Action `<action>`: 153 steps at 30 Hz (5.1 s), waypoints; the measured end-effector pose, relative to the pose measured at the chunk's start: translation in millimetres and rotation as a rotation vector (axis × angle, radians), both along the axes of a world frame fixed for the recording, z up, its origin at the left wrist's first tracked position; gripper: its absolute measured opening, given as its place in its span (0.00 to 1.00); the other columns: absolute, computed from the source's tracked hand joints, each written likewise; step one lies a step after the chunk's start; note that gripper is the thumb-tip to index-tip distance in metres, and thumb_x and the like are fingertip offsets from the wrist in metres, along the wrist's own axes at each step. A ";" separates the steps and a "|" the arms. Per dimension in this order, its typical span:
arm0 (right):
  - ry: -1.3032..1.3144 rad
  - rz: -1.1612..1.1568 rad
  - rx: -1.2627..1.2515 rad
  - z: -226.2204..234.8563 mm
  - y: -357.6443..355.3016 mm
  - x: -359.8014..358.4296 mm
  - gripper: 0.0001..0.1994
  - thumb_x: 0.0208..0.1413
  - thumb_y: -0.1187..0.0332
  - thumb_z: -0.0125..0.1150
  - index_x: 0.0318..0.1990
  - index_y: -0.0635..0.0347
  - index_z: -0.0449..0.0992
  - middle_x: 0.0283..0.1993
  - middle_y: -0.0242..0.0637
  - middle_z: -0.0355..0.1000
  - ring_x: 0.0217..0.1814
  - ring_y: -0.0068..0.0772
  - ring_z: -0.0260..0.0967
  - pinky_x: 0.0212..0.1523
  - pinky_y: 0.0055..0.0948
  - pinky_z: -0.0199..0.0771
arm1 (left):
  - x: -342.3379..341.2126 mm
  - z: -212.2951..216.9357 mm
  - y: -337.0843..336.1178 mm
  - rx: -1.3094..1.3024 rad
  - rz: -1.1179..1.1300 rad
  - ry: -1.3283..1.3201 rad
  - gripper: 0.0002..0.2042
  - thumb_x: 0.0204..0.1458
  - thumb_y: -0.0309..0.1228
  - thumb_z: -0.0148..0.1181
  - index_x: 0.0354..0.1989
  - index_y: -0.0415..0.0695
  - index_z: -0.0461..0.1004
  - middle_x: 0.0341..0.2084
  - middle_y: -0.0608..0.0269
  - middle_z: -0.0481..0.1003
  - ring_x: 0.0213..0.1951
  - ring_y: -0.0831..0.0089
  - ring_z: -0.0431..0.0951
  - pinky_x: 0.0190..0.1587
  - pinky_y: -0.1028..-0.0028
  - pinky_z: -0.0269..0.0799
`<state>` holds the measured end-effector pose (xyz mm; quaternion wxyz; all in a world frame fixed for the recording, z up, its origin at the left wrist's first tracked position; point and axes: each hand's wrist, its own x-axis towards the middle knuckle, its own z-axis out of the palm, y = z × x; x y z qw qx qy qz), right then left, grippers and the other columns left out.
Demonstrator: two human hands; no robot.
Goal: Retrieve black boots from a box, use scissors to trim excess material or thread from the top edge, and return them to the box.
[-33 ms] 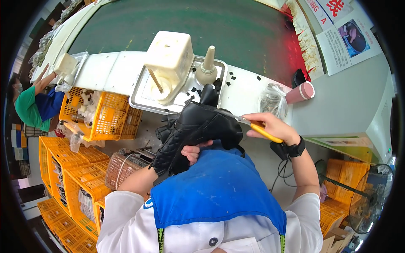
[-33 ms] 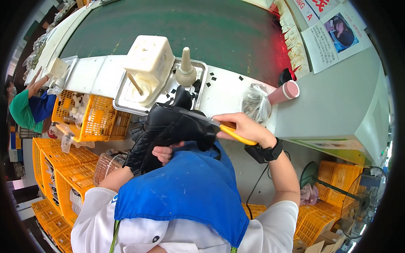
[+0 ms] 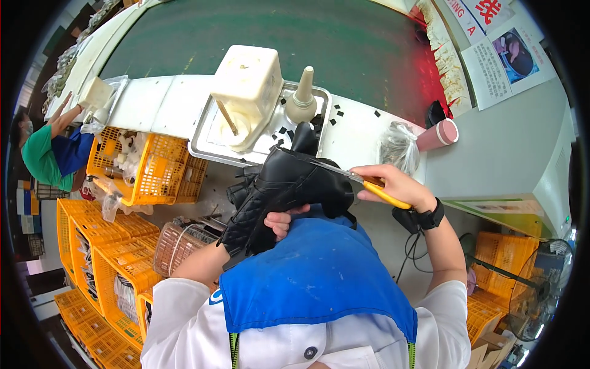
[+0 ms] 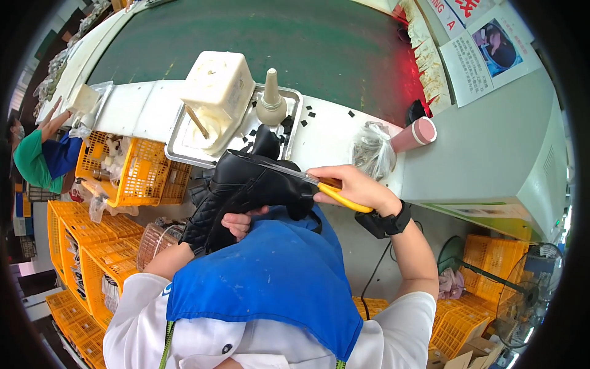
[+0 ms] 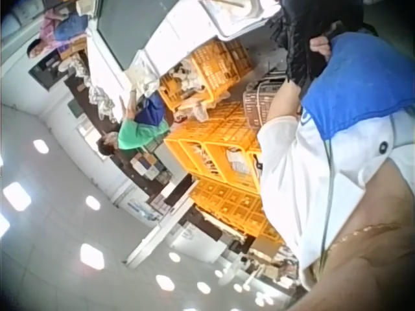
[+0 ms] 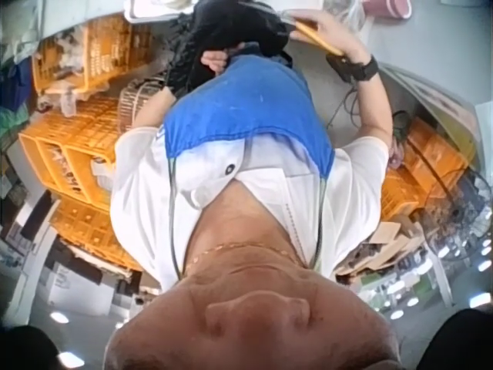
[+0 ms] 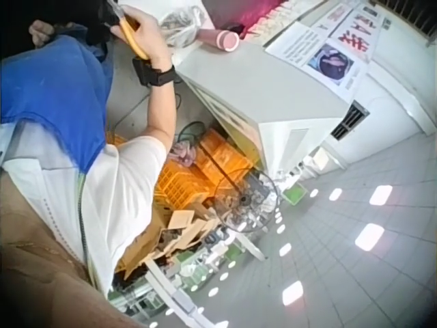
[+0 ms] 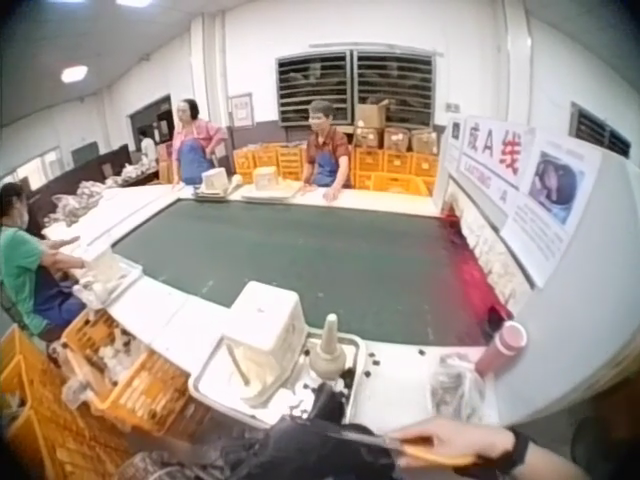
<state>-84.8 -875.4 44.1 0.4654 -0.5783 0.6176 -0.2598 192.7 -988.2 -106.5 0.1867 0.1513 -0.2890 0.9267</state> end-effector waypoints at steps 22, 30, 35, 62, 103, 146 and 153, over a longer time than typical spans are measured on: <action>-0.208 -0.409 0.043 -9.9 -8.8 4.1 0.16 0.48 0.68 0.64 0.45 0.61 0.72 0.26 0.21 0.61 0.27 0.11 0.55 0.28 0.15 0.59 | -4.4 19.0 -4.8 -0.064 0.011 -0.036 0.28 0.61 0.44 0.32 0.64 0.40 0.40 0.19 0.64 0.66 0.21 0.77 0.67 0.37 0.77 0.61; 0.275 -0.747 0.056 -135.6 -14.6 -49.1 0.24 0.40 0.61 0.70 0.46 0.62 0.72 0.30 0.37 0.73 0.35 0.28 0.70 0.38 0.26 0.68 | 27.4 25.7 -24.6 -0.395 0.349 0.064 0.29 0.60 0.47 0.34 0.64 0.42 0.42 0.16 0.65 0.69 0.17 0.76 0.68 0.29 0.75 0.64; 0.414 -0.638 0.023 -183.6 -39.6 -60.9 0.26 0.41 0.60 0.66 0.48 0.61 0.71 0.39 0.48 0.74 0.42 0.47 0.72 0.43 0.34 0.69 | 69.0 55.9 -65.6 -0.783 0.735 0.299 0.28 0.60 0.48 0.32 0.64 0.46 0.40 0.15 0.64 0.72 0.14 0.76 0.70 0.24 0.75 0.65; -0.671 -0.563 -0.217 -24.4 80.6 134.1 0.22 0.48 0.67 0.64 0.51 0.63 0.69 0.49 0.34 0.69 0.50 0.23 0.63 0.51 0.26 0.65 | -29.6 117.9 24.8 -2.253 1.056 -0.112 0.35 0.38 0.28 0.69 0.56 0.35 0.57 0.47 0.52 0.68 0.50 0.69 0.69 0.52 0.71 0.65; 1.450 -2.929 -0.786 182.4 738.7 155.1 0.41 0.43 0.68 0.68 0.61 0.69 0.48 0.55 0.45 0.62 0.53 0.32 0.63 0.55 0.28 0.64 | -541.4 112.5 733.1 -1.358 -0.617 1.764 0.25 0.51 0.25 0.55 0.58 0.40 0.57 0.45 0.57 0.71 0.47 0.73 0.71 0.50 0.75 0.66; -0.629 -2.836 1.384 59.0 1202.0 358.5 0.11 0.42 0.69 0.54 0.32 0.62 0.78 0.33 0.46 0.75 0.32 0.38 0.75 0.33 0.37 0.73 | -316.4 176.2 1099.4 -0.302 0.692 2.423 0.24 0.34 0.53 0.63 0.35 0.50 0.73 0.48 0.59 0.68 0.52 0.62 0.65 0.55 0.59 0.54; 0.366 -3.049 1.608 71.8 1211.8 397.9 0.11 0.48 0.69 0.48 0.36 0.58 0.75 0.26 0.42 0.74 0.29 0.42 0.73 0.32 0.39 0.74 | -314.9 179.8 1099.3 -0.359 0.611 2.478 0.23 0.33 0.55 0.63 0.32 0.51 0.74 0.47 0.63 0.69 0.50 0.65 0.66 0.53 0.61 0.54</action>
